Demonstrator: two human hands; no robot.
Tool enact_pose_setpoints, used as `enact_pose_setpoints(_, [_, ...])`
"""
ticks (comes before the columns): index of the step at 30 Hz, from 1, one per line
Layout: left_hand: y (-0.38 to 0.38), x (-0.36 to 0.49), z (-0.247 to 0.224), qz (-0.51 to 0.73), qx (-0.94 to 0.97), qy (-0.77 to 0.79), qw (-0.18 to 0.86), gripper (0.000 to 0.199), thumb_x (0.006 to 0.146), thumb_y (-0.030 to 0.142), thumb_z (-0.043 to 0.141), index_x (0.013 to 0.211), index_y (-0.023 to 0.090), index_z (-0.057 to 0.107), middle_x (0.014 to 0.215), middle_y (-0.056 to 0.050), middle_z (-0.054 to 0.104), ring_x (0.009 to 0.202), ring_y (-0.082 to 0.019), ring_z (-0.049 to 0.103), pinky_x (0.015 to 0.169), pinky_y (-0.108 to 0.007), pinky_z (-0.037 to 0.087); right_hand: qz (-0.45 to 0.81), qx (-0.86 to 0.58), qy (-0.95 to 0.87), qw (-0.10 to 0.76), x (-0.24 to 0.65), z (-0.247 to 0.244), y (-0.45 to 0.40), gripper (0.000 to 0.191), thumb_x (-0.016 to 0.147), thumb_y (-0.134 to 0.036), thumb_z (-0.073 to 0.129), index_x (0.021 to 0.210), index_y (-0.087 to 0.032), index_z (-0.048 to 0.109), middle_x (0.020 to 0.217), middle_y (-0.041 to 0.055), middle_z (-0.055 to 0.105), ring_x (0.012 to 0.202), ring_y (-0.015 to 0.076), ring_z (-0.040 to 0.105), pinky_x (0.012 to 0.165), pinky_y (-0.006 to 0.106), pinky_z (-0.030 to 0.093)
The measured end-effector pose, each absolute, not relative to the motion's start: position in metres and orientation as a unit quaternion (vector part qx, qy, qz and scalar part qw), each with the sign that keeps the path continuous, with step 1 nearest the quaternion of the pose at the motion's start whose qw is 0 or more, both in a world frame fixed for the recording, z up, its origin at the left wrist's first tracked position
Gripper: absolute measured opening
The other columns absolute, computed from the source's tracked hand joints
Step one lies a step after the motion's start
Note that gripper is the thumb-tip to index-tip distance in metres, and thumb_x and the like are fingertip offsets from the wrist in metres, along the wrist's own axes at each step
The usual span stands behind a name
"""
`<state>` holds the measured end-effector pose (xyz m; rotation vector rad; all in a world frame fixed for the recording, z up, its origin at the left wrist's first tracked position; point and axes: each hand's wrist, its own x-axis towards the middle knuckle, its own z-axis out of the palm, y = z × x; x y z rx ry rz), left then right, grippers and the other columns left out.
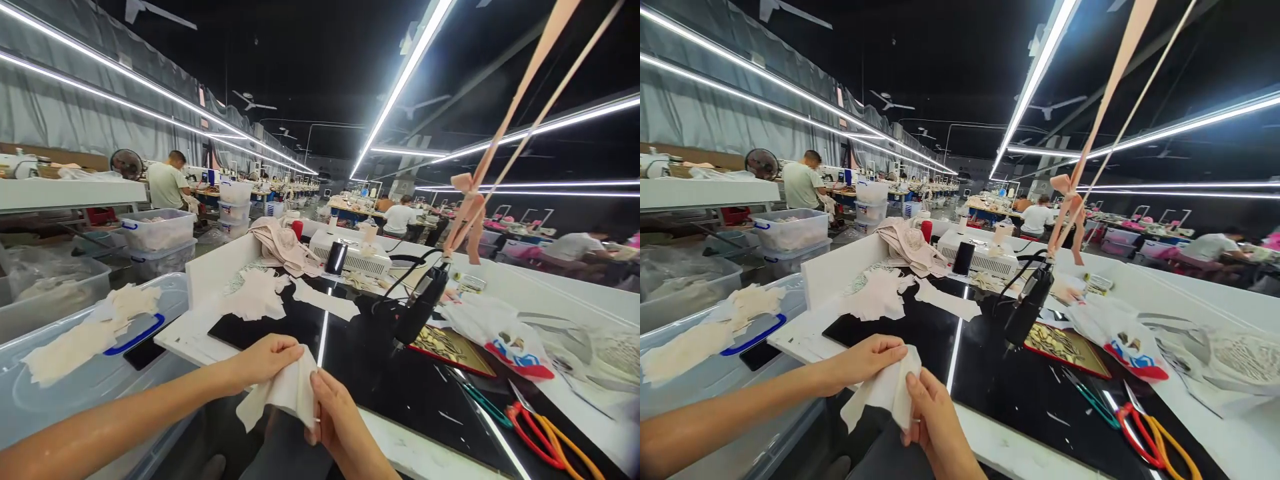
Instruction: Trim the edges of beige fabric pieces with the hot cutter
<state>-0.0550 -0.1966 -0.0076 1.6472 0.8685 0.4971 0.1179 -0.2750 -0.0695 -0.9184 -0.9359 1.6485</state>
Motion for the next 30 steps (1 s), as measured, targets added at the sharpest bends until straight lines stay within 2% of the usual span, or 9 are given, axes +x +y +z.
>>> enact_pose_setpoints(4, [-0.181, -0.035, -0.013, 0.187, 0.713, 0.357, 0.573, 0.07, 0.08, 0.089, 0.06, 0.074, 0.021, 0.042, 0.07, 0.006, 0.035, 0.066, -0.013, 0.028, 0.059, -0.027, 0.023, 0.681, -0.387, -0.396, 0.479, 0.134, -0.088, -0.271, 0.06, 0.07, -0.07, 0.09, 0.076, -0.016, 0.064, 0.055, -0.0055, 0.053, 0.041, 0.0029, 0.039, 0.043, 0.019, 0.032])
enact_pose_setpoints(7, [-0.17, -0.025, -0.019, 0.171, 0.72, 0.352, 0.573, 0.065, 0.085, 0.083, 0.059, 0.075, 0.021, 0.043, 0.071, 0.006, 0.034, 0.067, -0.013, 0.027, 0.06, -0.027, 0.023, 0.672, -0.397, -0.397, 0.482, 0.145, -0.098, -0.266, 0.06, 0.069, -0.069, 0.09, 0.076, -0.016, 0.063, 0.06, -0.0046, 0.056, 0.042, 0.0025, 0.04, 0.043, 0.019, 0.03])
enact_pose_setpoints(12, [-0.157, -0.015, -0.023, 0.173, 0.71, 0.355, 0.583, 0.064, 0.087, 0.081, 0.059, 0.074, 0.021, 0.041, 0.07, 0.006, 0.034, 0.066, -0.012, 0.027, 0.059, -0.027, 0.022, 0.659, -0.412, -0.415, 0.474, 0.164, -0.096, -0.261, 0.057, 0.07, -0.066, 0.091, 0.077, -0.016, 0.065, 0.062, -0.0039, 0.058, 0.046, 0.0039, 0.045, 0.045, 0.019, 0.033])
enact_pose_setpoints(17, [-0.159, -0.01, -0.019, 0.169, 0.698, 0.331, 0.612, 0.063, 0.085, 0.079, 0.063, 0.072, 0.02, 0.044, 0.069, 0.006, 0.037, 0.064, -0.012, 0.03, 0.057, -0.025, 0.026, 0.677, -0.399, -0.431, 0.444, 0.168, -0.092, -0.261, 0.059, 0.064, -0.069, 0.093, 0.08, -0.017, 0.071, 0.065, -0.002, 0.06, 0.052, 0.007, 0.048, 0.054, 0.023, 0.041])
enact_pose_setpoints(20, [-0.162, -0.011, -0.02, 0.146, 0.718, 0.299, 0.611, 0.059, 0.087, 0.074, 0.065, 0.073, 0.018, 0.052, 0.068, 0.005, 0.041, 0.064, -0.012, 0.033, 0.056, -0.024, 0.027, 0.684, -0.344, -0.402, 0.502, 0.161, -0.089, -0.26, 0.065, 0.06, -0.068, 0.096, 0.096, -0.018, 0.077, 0.075, 0.0013, 0.067, 0.063, 0.0123, 0.057, 0.068, 0.028, 0.047])
enact_pose_setpoints(23, [-0.164, -0.014, -0.025, 0.112, 0.731, 0.271, 0.616, 0.055, 0.092, 0.07, 0.063, 0.079, 0.016, 0.063, 0.07, 0.004, 0.045, 0.064, -0.012, 0.034, 0.057, -0.023, 0.026, 0.677, -0.318, -0.313, 0.585, 0.157, -0.081, -0.257, 0.063, 0.063, -0.058, 0.099, 0.108, -0.019, 0.078, 0.082, 0.0029, 0.071, 0.075, 0.0158, 0.064, 0.078, 0.029, 0.05])
enact_pose_setpoints(26, [-0.164, -0.018, -0.028, 0.083, 0.724, 0.266, 0.631, 0.049, 0.094, 0.063, 0.064, 0.085, 0.015, 0.069, 0.074, 0.003, 0.05, 0.068, -0.012, 0.037, 0.061, -0.022, 0.03, 0.656, -0.354, -0.216, 0.631, 0.161, -0.072, -0.253, 0.048, 0.067, -0.047, 0.101, 0.098, -0.017, 0.079, 0.073, 0.0, 0.066, 0.068, 0.01, 0.058, 0.068, 0.022, 0.046])
enact_pose_setpoints(30, [-0.16, -0.03, -0.026, 0.035, 0.744, 0.274, 0.608, 0.041, 0.098, 0.055, 0.058, 0.096, 0.017, 0.072, 0.088, 0.0, 0.061, 0.078, -0.015, 0.048, 0.069, -0.022, 0.036, 0.631, -0.402, -0.224, 0.625, 0.173, -0.065, -0.253, 0.043, 0.066, -0.044, 0.102, 0.085, -0.014, 0.078, 0.054, -0.0064, 0.051, 0.051, 0.0038, 0.04, 0.053, 0.017, 0.032])
